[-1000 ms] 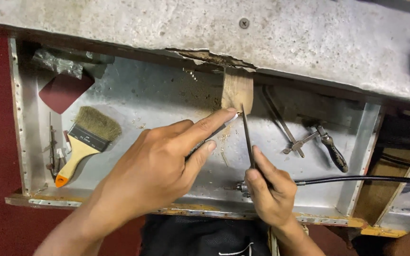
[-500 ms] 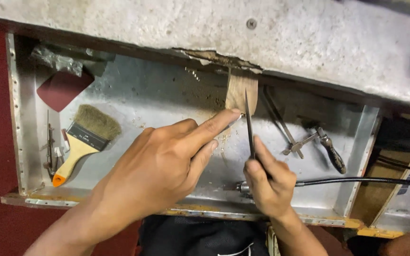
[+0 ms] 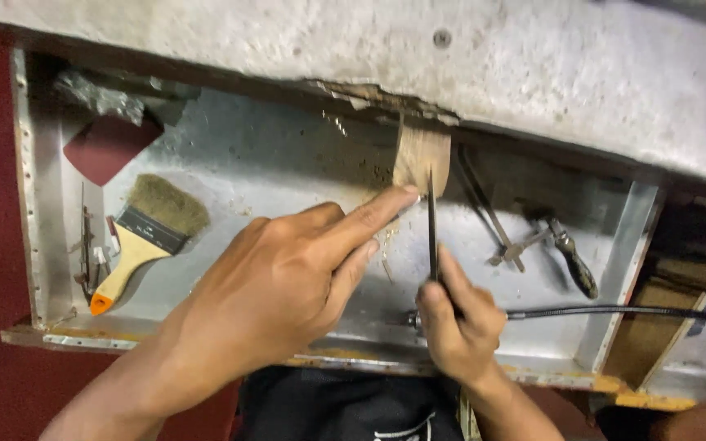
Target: Filing and shaping a small metal jewelry component on a wooden bench pin using a hand file and pliers.
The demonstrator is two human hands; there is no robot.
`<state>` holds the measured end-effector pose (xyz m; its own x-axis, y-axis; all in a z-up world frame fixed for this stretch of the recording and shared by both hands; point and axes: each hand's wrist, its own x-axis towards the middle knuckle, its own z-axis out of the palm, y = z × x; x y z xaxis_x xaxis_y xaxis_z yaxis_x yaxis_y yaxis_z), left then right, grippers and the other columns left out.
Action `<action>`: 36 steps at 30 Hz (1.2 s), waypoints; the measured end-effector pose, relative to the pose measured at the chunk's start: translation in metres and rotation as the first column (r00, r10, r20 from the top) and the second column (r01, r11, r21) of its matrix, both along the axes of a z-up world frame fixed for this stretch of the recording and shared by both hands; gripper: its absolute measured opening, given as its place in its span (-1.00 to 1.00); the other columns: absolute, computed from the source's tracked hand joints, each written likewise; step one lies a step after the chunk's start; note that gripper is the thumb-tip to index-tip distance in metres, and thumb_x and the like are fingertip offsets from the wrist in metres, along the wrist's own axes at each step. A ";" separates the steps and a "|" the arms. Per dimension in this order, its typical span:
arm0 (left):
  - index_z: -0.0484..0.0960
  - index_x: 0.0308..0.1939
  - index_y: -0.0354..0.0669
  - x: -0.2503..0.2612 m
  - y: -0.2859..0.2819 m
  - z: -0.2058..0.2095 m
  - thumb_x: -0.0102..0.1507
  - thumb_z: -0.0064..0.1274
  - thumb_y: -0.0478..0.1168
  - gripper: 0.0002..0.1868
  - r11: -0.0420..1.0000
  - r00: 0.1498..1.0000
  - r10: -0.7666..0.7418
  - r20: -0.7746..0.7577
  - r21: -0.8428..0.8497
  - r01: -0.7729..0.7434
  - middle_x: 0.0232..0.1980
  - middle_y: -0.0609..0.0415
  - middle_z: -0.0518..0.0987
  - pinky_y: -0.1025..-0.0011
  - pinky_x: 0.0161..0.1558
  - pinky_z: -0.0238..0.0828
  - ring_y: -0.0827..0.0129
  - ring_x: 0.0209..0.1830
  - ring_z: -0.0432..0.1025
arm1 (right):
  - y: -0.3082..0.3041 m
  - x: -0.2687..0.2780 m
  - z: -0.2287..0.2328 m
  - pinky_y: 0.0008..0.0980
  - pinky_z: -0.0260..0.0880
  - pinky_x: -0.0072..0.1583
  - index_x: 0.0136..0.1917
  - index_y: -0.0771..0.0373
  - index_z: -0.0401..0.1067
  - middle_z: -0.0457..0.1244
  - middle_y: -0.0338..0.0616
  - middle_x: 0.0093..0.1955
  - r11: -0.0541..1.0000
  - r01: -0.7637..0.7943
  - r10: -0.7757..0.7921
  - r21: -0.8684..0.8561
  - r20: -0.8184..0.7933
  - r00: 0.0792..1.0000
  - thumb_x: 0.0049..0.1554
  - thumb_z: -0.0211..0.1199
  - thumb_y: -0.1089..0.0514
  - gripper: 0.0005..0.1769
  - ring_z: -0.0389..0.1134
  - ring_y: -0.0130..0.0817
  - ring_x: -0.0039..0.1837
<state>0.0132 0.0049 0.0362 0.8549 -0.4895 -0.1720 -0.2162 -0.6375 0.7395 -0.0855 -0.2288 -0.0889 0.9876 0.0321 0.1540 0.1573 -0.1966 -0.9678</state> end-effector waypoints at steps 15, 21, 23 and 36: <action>0.56 0.36 0.15 -0.011 -0.013 -0.014 0.28 -0.02 -0.37 -0.43 0.932 0.749 -0.068 0.659 0.311 -0.189 -0.37 0.14 0.22 0.28 -0.50 0.33 0.25 -0.50 0.23 | -0.016 0.025 0.043 -0.58 0.29 -0.34 0.44 0.42 0.25 0.20 -0.21 -0.47 0.973 0.087 -0.065 -0.213 0.106 0.992 0.28 0.10 0.33 -0.54 0.20 -0.51 -0.47; 0.61 0.35 0.18 -0.009 -0.010 -0.001 0.43 -0.22 -0.37 -0.50 0.824 0.571 -0.289 0.768 0.503 -0.260 -0.43 0.22 0.16 0.40 -0.45 0.03 0.36 -0.52 0.07 | -0.028 0.022 0.050 -0.41 0.59 0.01 0.27 0.49 0.40 0.40 0.20 0.17 0.851 0.073 0.090 -0.519 0.282 0.955 0.19 0.32 0.37 -0.61 0.55 -0.19 0.00; 0.64 0.33 0.22 -0.008 -0.010 0.005 0.43 -0.19 -0.34 -0.51 0.802 0.556 -0.323 0.765 0.534 -0.268 -0.44 0.24 0.15 0.42 -0.44 0.00 0.37 -0.52 0.07 | -0.027 0.021 0.054 -0.42 0.56 -0.11 0.25 0.49 0.41 0.42 0.19 0.13 0.832 0.100 0.085 -0.546 0.303 0.949 0.17 0.34 0.37 -0.62 0.54 -0.24 -0.11; 0.58 0.43 0.24 -0.008 -0.015 0.014 0.38 -0.21 -0.34 -0.42 0.695 0.558 -0.450 0.697 0.666 -0.271 -0.45 0.24 0.17 0.41 -0.43 -0.03 0.37 -0.53 0.07 | -0.011 0.043 0.049 -0.42 0.40 -0.09 0.38 0.46 0.33 0.25 0.06 -0.09 0.876 -0.038 0.194 -0.481 0.279 0.941 0.24 0.27 0.46 -0.56 0.32 -0.29 -0.18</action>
